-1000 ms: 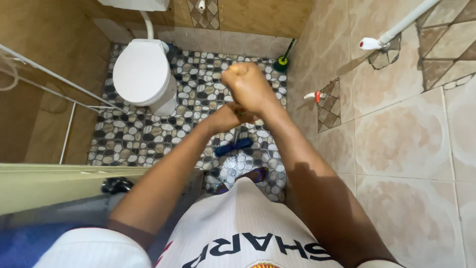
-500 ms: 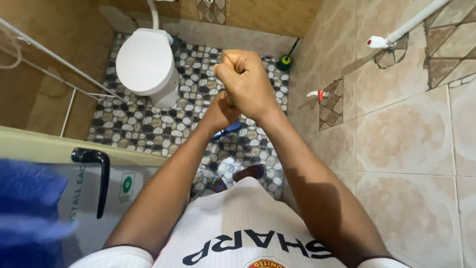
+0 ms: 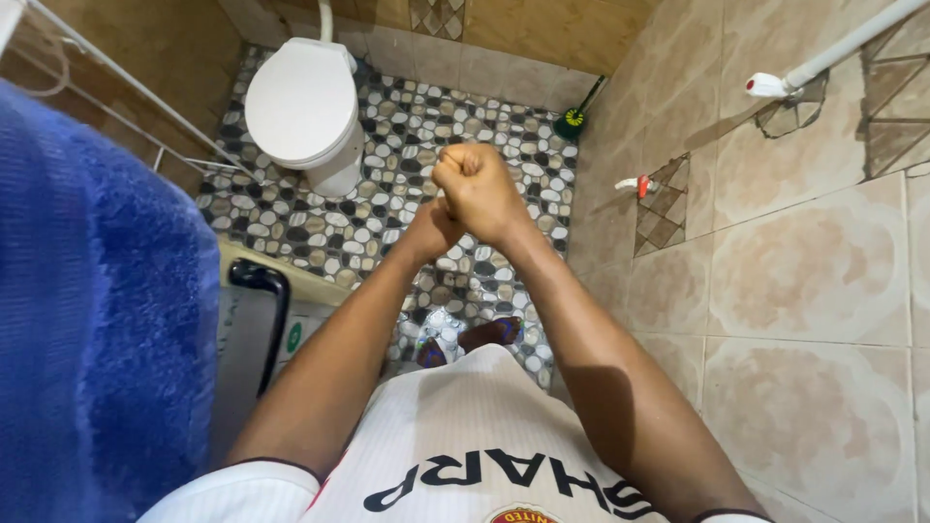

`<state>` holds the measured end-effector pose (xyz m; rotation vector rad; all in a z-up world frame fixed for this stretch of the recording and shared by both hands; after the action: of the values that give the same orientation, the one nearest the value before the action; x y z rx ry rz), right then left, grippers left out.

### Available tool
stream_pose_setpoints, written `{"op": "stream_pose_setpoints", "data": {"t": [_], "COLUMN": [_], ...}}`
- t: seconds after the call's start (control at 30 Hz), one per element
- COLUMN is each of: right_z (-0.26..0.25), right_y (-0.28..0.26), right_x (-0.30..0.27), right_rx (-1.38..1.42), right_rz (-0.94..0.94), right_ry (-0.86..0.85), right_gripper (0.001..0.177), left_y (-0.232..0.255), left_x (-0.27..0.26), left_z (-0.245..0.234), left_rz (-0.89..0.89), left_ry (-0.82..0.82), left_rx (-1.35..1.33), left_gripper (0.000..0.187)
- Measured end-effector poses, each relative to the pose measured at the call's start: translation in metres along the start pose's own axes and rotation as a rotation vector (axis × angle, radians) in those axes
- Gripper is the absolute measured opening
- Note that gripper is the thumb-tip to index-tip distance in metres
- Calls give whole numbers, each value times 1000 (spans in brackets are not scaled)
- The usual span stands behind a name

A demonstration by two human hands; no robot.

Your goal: Cleaning and unclogging a bathroom floor drain using various tools.

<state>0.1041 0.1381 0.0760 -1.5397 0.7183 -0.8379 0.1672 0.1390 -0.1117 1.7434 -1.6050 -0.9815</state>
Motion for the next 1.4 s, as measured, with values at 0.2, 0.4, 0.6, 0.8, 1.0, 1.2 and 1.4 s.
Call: {"op": "stream_pose_setpoints", "data": {"t": [0.2, 0.4, 0.6, 0.8, 1.0, 1.2, 1.4], "right_z": [7, 4, -15, -18, -19, -32, -43], "right_y": [-23, -50, -61, -87, -42, -6, -41], "right_x": [7, -11, -17, -24, -25, -29, -35], "right_rx": [-93, -62, 11, -2, -86, -211, -177], "right_rz": [-15, 153, -79, -110, -130, -80, 110], "right_ry": [-16, 12, 22, 51, 53, 142, 165], "right_gripper": [39, 39, 32, 37, 38, 41, 35], "left_y": [35, 15, 101, 83, 63, 29, 55], "left_x": [-23, -26, -51, -26, 0, 17, 9], "left_z": [-6, 45, -2, -7, 2, 54, 80], "left_rz": [42, -7, 213, 178, 181, 129, 302], "left_ry": [-155, -390, -227, 0, 79, -33, -130], "left_rx": [-284, -262, -480, -249, -107, -59, 151], "left_gripper": [26, 21, 24, 23, 25, 31, 33]}}
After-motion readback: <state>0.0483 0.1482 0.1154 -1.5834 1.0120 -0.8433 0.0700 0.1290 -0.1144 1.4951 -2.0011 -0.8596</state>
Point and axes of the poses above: each hand's wrist, its own x-axis towards the middle knuckle, its own z-axis out of the palm, y = z × x, the point moved 9 cm from there along x, towards the middle knuckle, and after that the axes turned 4 degrees about -z, right-handed, at the moved point
